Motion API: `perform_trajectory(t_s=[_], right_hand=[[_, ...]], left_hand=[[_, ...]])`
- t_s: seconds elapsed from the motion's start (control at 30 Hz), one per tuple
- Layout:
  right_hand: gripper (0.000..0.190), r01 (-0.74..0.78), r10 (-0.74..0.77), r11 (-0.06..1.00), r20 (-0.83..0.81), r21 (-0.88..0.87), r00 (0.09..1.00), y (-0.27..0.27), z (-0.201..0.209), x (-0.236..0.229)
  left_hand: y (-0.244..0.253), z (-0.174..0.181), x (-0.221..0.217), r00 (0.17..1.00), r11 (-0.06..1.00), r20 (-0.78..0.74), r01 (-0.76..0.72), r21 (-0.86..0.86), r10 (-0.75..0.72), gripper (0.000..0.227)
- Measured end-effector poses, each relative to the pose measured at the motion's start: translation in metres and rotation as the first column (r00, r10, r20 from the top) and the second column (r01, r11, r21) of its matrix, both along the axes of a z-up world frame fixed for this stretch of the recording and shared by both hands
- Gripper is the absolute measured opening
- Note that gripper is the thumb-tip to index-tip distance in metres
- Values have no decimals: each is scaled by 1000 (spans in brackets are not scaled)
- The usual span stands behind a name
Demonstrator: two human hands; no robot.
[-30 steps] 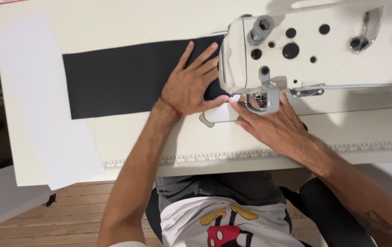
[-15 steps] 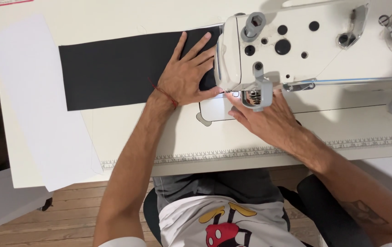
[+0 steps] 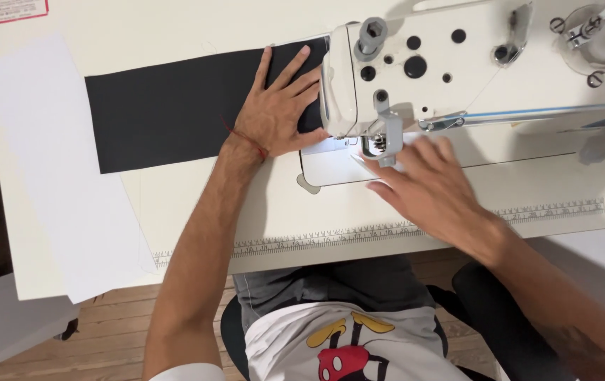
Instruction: Preparing and aligning leather pieces using a template and scissors at a sewing station
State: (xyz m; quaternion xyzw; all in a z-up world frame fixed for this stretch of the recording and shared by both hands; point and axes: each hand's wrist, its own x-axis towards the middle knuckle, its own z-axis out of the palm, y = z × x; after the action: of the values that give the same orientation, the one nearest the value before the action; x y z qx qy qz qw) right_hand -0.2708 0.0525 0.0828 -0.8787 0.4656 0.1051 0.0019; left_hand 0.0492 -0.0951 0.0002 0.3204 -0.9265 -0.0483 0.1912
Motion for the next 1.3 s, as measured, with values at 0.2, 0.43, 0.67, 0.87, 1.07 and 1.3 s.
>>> perform_trajectory(t_s=[0.2, 0.43, 0.67, 0.87, 1.07, 1.3], right_hand=[[30, 209, -71, 908, 358, -364, 931, 49, -1, -129], [62, 361, -204, 841, 380, -403, 902, 72, -1, -168], [50, 340, -157, 804, 377, -488, 913, 71, -12, -182], [57, 392, -244, 819, 365, -419, 899, 74, -22, -186], [64, 446, -303, 835, 408, -322, 861, 77, -18, -181], [73, 405, -220, 802, 413, -439, 884, 84, -3, -165]], left_hand=[[-7, 6, 4, 1000, 997, 23, 7, 72, -9, 87], [-12, 1, 6, 1000, 999, 1, 27, -19, -27, 71], [-9, 9, 1, 1000, 1000, 5, -8, 28, 7, 83], [-9, 8, 1, 1000, 1000, -5, 13, 11, -13, 82], [-6, 10, 0, 999, 1000, 42, 13, 8, -14, 87], [-7, 1, 4, 1000, 1000, 29, 4, -13, -3, 85]])
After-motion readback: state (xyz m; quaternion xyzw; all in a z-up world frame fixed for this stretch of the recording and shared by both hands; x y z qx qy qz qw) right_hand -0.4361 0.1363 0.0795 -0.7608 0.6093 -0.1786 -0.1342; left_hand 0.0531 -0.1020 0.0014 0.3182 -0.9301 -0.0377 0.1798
